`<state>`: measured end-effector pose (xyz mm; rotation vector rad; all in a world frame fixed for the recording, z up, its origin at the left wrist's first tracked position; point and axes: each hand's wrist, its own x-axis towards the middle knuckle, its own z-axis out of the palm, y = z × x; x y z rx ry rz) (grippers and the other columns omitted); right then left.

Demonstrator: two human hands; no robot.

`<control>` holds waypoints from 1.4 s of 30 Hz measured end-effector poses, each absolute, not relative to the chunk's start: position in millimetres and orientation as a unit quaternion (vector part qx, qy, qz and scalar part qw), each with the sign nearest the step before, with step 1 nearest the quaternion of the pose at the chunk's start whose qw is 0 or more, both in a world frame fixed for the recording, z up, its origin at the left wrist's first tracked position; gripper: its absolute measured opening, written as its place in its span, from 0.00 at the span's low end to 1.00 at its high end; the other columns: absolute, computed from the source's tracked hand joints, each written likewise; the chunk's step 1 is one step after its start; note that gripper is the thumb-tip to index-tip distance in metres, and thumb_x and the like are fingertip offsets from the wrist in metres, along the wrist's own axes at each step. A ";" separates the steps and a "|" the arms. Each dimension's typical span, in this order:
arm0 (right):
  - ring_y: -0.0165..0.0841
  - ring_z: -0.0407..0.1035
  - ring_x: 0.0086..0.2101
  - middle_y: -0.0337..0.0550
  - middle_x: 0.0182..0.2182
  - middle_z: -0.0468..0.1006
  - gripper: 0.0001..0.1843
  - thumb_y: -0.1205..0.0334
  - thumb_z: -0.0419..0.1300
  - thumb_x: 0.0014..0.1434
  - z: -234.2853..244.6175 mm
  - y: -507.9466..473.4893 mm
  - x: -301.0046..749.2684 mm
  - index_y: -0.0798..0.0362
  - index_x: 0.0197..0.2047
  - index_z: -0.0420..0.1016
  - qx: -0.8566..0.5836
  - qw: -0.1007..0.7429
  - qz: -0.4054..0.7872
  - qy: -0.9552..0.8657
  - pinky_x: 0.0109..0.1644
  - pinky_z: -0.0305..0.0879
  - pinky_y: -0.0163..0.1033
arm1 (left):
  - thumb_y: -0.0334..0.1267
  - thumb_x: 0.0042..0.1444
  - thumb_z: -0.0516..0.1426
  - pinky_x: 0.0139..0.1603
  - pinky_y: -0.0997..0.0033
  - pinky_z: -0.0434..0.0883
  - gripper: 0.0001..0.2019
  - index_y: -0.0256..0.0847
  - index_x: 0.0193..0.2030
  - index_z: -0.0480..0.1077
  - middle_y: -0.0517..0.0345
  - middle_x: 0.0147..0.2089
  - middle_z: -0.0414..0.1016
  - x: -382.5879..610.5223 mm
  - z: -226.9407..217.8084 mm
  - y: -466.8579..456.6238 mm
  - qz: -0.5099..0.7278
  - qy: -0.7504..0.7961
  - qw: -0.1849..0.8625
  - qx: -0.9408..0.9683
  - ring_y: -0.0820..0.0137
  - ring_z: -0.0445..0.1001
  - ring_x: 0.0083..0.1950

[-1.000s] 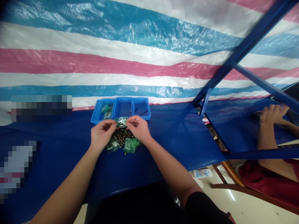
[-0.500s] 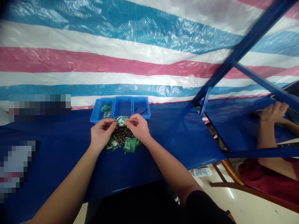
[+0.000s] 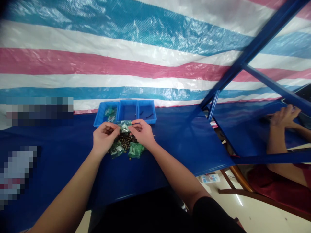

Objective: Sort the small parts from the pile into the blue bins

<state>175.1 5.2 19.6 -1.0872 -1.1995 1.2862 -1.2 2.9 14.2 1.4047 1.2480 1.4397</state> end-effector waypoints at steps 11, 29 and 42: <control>0.32 0.75 0.26 0.39 0.29 0.80 0.16 0.53 0.68 0.51 18.7 8.0 176.5 0.52 0.40 0.73 -0.453 0.522 0.534 -0.487 0.33 0.73 0.38 | 0.38 0.52 0.64 0.31 0.75 0.70 0.09 0.40 0.36 0.69 0.60 0.31 0.74 -1.8 13.0 3.3 0.551 0.493 0.389 0.550 0.75 0.73 0.28; 0.31 0.74 0.24 0.38 0.28 0.79 0.15 0.52 0.69 0.50 26.6 7.3 176.5 0.52 0.35 0.74 -0.461 0.526 0.547 -0.460 0.31 0.72 0.37 | 0.44 0.50 0.65 0.31 0.73 0.72 0.14 0.40 0.41 0.75 0.58 0.32 0.77 -1.8 10.9 2.7 0.532 0.529 0.385 0.537 0.72 0.74 0.29; 0.33 0.76 0.26 0.40 0.29 0.81 0.17 0.49 0.68 0.50 22.9 9.0 179.9 0.52 0.38 0.76 -0.471 0.509 0.538 -0.479 0.32 0.73 0.37 | 0.44 0.49 0.65 0.31 0.73 0.71 0.14 0.41 0.41 0.78 0.58 0.31 0.77 -3.6 9.1 3.9 0.521 0.557 0.339 0.551 0.71 0.73 0.29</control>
